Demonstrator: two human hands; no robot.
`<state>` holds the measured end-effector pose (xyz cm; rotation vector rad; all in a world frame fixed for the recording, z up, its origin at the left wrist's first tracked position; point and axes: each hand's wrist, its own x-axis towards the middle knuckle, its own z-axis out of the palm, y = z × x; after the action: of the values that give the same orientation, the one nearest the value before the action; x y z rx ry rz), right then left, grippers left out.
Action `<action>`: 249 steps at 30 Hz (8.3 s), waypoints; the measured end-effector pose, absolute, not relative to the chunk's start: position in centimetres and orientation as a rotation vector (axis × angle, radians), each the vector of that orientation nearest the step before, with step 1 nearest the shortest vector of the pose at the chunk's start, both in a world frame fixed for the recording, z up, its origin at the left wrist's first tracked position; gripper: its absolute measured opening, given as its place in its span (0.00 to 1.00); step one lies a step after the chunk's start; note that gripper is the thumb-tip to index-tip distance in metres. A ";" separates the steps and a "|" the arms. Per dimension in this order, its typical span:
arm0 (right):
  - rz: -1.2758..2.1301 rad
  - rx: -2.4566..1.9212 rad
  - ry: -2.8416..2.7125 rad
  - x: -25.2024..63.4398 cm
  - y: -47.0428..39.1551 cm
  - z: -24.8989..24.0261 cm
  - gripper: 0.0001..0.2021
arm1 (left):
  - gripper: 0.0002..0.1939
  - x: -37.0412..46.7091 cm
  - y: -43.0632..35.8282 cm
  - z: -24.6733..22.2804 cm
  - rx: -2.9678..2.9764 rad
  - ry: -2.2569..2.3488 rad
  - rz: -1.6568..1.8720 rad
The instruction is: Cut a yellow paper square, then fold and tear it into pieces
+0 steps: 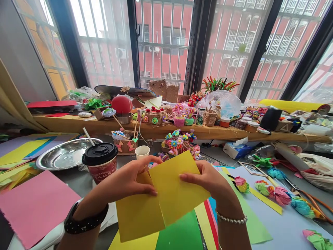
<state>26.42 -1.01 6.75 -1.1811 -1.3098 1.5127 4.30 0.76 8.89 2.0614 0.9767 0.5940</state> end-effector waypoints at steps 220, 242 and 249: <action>-0.498 -0.866 -1.779 20.8 1.5 3.1 0.29 | 0.15 8.1 2.6 6.6 1.189 0.622 1.253; 0.704 -0.814 -1.204 21.4 0.9 5.1 0.22 | 0.14 6.8 3.4 6.7 1.571 0.757 1.183; 0.915 -0.864 -1.030 21.9 0.0 6.1 0.10 | 0.16 7.2 2.2 7.2 1.795 0.774 1.014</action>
<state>21.91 -0.03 6.08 -0.8637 -1.0297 0.9153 7.17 2.22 7.23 1.7949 0.7742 1.0138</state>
